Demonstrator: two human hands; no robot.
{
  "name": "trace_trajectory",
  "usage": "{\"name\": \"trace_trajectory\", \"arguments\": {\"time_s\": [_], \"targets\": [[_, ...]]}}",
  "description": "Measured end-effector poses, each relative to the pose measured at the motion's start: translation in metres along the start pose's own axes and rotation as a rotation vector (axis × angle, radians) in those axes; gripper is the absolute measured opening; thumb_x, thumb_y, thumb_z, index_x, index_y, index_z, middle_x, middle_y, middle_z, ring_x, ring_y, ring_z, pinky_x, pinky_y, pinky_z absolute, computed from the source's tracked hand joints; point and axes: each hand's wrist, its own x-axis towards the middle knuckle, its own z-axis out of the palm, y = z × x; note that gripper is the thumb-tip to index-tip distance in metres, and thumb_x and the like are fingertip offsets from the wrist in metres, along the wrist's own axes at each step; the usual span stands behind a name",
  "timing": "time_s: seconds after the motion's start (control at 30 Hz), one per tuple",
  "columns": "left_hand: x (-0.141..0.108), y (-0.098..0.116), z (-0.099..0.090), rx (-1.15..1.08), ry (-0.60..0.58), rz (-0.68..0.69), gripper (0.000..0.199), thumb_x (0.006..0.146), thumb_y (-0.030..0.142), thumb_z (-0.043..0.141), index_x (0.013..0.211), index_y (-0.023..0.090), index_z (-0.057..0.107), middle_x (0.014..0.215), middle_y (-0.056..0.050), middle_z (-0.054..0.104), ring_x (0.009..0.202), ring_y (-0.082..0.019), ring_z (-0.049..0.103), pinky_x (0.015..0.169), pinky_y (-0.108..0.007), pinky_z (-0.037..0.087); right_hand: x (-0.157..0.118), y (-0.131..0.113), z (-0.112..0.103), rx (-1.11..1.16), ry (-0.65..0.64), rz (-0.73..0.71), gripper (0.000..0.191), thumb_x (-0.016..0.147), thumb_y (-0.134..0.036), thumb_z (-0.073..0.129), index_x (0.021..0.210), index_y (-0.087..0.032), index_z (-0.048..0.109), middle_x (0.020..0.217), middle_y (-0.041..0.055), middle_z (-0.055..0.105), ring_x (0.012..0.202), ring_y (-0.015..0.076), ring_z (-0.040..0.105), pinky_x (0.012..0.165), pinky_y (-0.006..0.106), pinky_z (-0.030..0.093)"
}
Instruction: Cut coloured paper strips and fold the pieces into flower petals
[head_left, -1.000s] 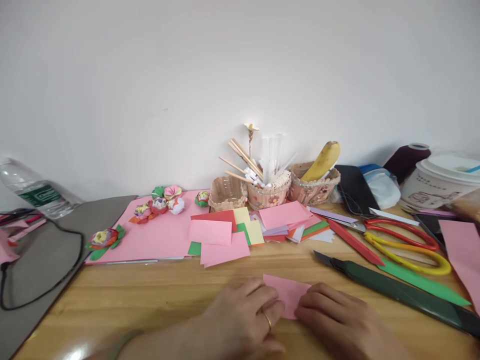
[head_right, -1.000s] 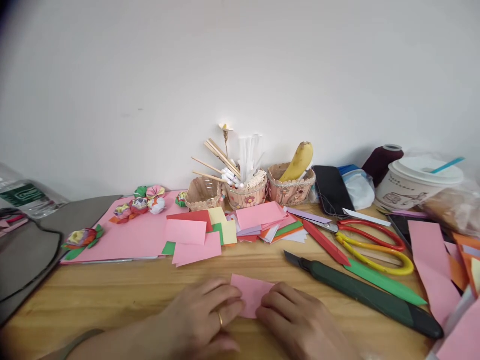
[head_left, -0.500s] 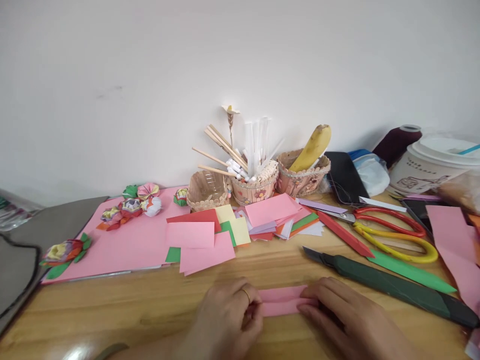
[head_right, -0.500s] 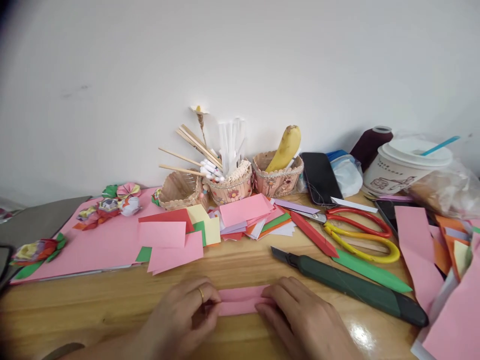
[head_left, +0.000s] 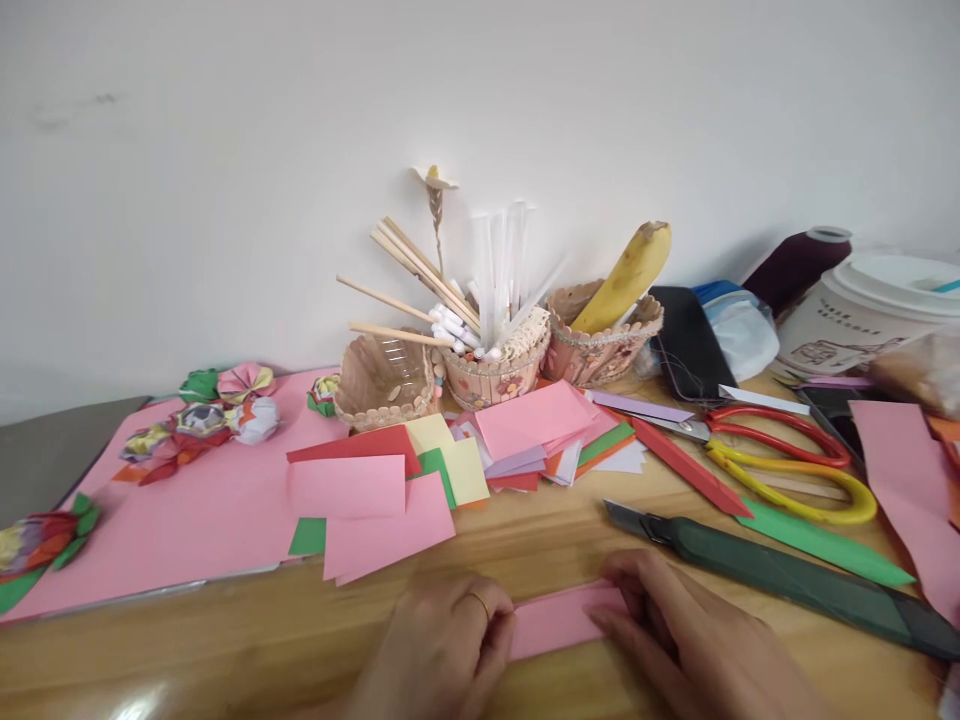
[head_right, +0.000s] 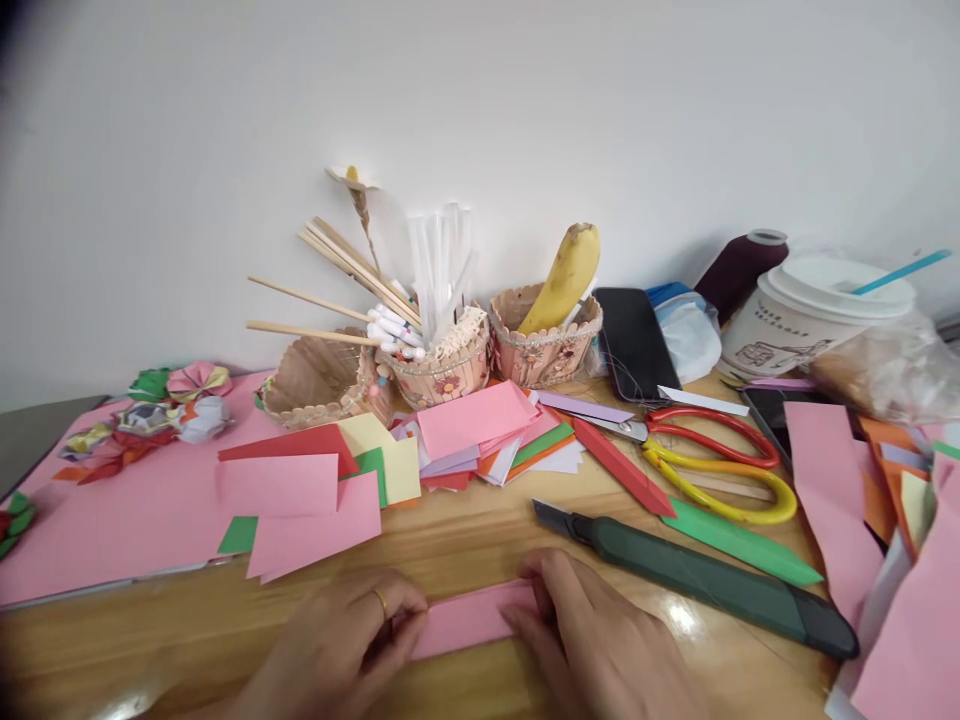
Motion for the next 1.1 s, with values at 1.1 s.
{"name": "trace_trajectory", "arguments": {"time_s": [1.1], "targets": [[-0.003, -0.007, 0.005, 0.245, 0.017, 0.137, 0.019, 0.076, 0.005, 0.037, 0.078, 0.023, 0.044, 0.051, 0.008, 0.054, 0.036, -0.010, 0.051, 0.035, -0.022, 0.031, 0.011, 0.001, -0.007, -0.077, -0.151, 0.065, 0.018, 0.083, -0.033, 0.059, 0.076, -0.026, 0.044, 0.055, -0.0077, 0.060, 0.043, 0.0134, 0.060, 0.034, 0.023, 0.037]]}}
